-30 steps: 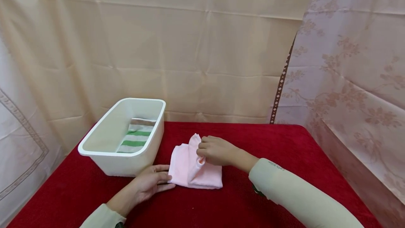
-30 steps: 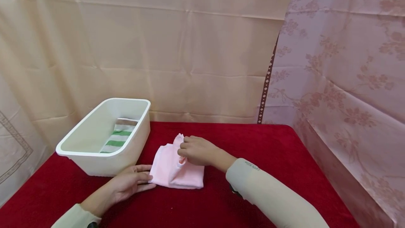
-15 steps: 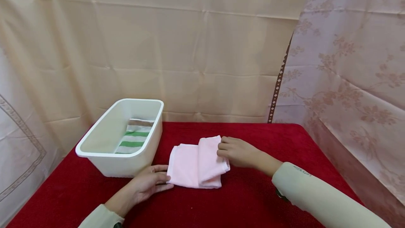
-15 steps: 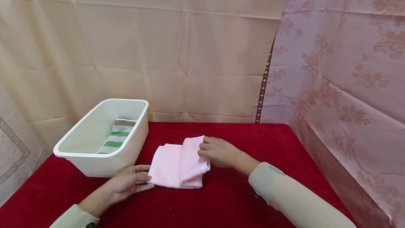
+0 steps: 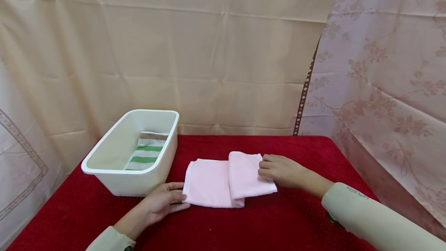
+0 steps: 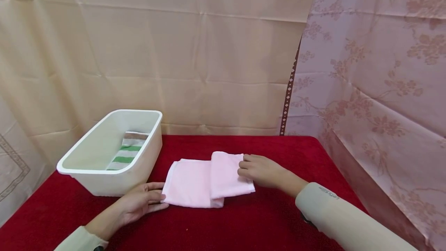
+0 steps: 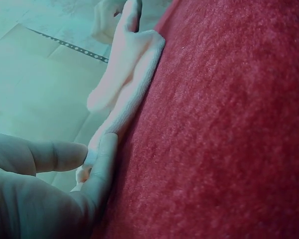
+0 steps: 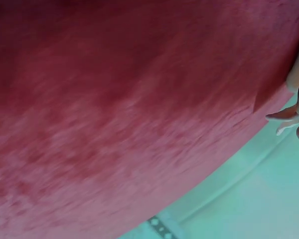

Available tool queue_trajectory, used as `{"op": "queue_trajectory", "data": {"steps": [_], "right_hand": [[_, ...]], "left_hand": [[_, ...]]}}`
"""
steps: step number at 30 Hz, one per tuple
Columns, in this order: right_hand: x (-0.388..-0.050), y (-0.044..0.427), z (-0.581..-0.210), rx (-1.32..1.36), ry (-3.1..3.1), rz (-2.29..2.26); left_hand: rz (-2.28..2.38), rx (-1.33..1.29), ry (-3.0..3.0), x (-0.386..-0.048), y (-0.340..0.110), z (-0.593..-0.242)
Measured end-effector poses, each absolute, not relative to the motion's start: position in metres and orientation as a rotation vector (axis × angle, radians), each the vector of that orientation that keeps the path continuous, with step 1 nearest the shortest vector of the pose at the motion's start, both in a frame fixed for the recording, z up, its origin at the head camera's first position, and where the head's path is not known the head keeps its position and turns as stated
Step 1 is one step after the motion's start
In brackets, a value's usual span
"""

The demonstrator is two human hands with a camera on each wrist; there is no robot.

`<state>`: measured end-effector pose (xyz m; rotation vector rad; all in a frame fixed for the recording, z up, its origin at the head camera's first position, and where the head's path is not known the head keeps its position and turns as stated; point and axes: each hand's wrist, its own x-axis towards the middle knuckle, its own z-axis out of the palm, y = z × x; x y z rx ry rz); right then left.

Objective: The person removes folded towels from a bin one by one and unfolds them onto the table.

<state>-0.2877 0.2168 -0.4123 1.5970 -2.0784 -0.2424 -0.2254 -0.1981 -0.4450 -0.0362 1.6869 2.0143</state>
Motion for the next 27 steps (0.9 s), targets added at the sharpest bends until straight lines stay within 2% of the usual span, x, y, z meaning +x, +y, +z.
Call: {"op": "queue_trajectory", "data": {"steps": [17, 27], "right_hand": [[-0.276, 0.28, -0.415, 1.462, -2.326, -0.211], [-0.269, 0.291, -0.429, 1.448, -2.441, -0.265]], "left_hand": [[2.007, -0.089, 1.716, -0.226, -0.197, -0.444], [1.997, -0.079, 1.708, -0.226, -0.198, -0.445]]}}
